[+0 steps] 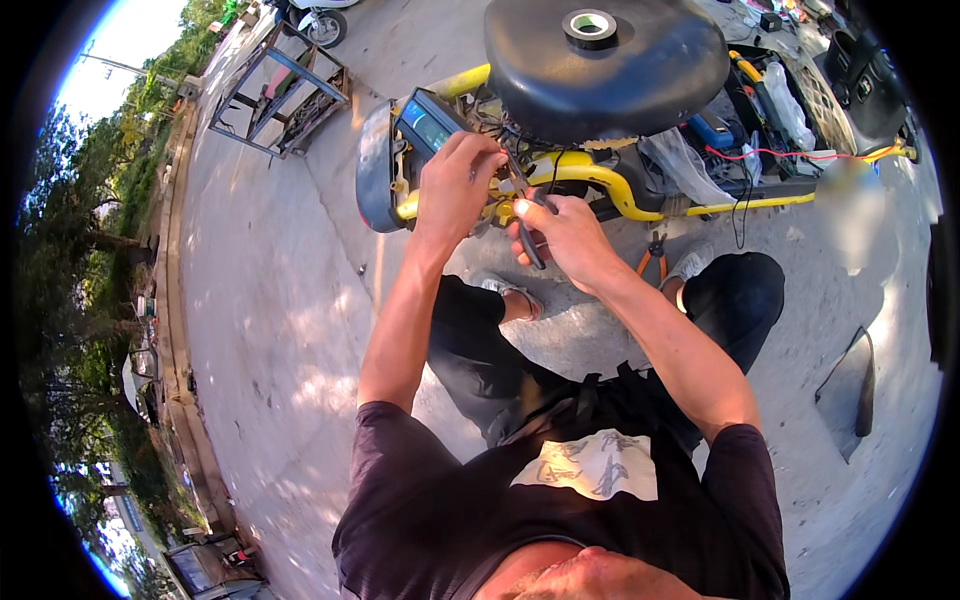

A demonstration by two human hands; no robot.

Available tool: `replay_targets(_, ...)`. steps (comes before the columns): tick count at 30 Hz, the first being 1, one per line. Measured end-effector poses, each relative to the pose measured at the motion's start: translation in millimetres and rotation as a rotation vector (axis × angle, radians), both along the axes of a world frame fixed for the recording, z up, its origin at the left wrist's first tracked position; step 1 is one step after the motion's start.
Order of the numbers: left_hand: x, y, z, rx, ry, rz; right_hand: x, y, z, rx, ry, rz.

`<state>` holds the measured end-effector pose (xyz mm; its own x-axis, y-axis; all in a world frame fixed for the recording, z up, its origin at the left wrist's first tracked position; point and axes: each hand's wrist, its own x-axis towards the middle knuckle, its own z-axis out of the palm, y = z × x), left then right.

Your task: The person repairs the wiring on a yellow motorcycle by stripping wire ends with pliers and connecting them to a battery. The person works outdoors on a paved surface with other motorcycles visible in the background.

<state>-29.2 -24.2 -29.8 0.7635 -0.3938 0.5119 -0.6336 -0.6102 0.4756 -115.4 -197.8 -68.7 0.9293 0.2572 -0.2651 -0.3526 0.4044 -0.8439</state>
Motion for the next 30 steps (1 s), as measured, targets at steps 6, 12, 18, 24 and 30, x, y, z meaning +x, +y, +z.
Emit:
replay_targets(6, 5, 1, -4, 0.212, -0.302, -0.068, 2, -5, -3, 0.053, 0.035, 0.010)
replay_targets(12, 12, 10, -21, 0.228, -0.309, -0.053, 4, -10, -8, 0.161, 0.061, 0.037)
replay_targets(18, 14, 4, -29, 0.150, -0.271, -0.036, 1, -12, -13, 0.365, 0.128, 0.007)
replay_targets(24, 15, 5, -19, 0.231, -0.251, -0.015, 6, -26, -13, 0.383, 0.147, 0.088)
replay_targets(30, 16, -2, 11, -0.027, 0.506, 0.046, 13, -36, -12, 0.365, 0.145, 0.166)
